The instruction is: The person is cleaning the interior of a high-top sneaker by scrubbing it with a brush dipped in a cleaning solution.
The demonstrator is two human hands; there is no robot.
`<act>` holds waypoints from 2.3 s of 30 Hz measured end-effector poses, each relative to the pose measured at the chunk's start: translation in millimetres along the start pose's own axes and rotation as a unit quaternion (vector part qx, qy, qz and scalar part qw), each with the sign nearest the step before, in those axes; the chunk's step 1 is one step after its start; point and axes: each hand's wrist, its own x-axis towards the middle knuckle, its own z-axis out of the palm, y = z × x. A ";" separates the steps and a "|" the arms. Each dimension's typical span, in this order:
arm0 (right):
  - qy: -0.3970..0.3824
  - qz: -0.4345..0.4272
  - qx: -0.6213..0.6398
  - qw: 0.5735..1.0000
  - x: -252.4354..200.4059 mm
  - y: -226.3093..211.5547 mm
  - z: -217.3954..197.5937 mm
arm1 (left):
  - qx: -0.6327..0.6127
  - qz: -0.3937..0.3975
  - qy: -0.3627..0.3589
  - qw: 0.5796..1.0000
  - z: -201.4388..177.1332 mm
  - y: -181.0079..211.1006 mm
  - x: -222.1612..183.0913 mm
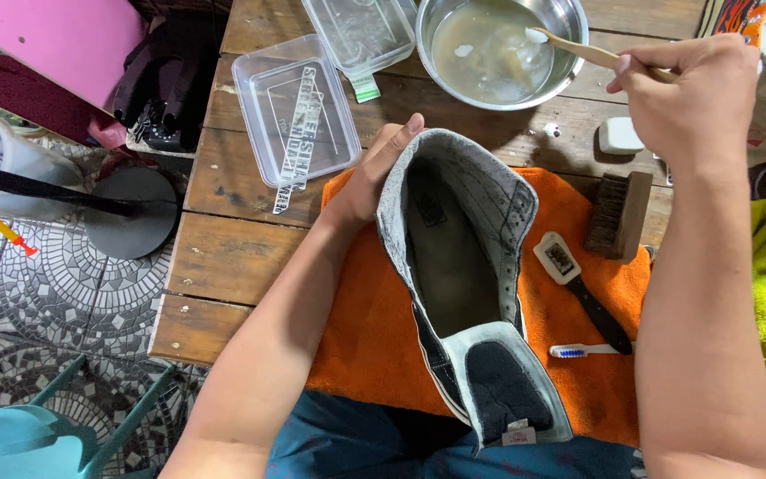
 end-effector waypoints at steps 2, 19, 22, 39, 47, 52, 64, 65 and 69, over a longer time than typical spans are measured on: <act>-0.011 0.016 0.015 1.000 0.1 3.2 -3.6 | -0.006 0.006 -0.003 1.000 0.2 -1.7 0.0; -0.185 0.154 0.018 0.970 -8.7 -37.3 -49.7 | -0.014 0.030 -0.018 0.999 -4.1 -10.1 4.1; -0.161 0.150 0.052 0.974 -10.5 -39.7 -50.0 | -0.019 0.024 -0.014 0.999 -4.5 -12.1 4.3; -0.179 0.157 -0.014 0.971 -11.3 -36.0 -50.7 | -0.029 0.032 -0.014 0.999 -2.3 -8.5 2.2; -0.192 0.144 0.064 0.969 -9.3 14.5 -56.0 | -0.017 0.039 -0.010 0.999 1.1 -5.2 1.7; -0.175 0.034 0.202 0.963 -27.3 59.7 -66.1 | -0.003 0.036 -0.007 0.999 -3.4 -10.3 -0.6; -0.139 0.039 0.087 0.986 -197.6 -184.5 -102.7 | 0.078 0.078 -0.001 0.994 -4.4 -11.4 3.0; -0.116 0.011 0.058 0.992 -205.8 -190.4 -93.8 | 0.093 0.093 -0.002 0.991 -5.8 -14.4 3.9; -0.086 -0.066 -0.038 0.993 -220.0 -206.4 -51.8 | 0.074 0.088 -0.010 0.993 -5.1 -12.2 6.2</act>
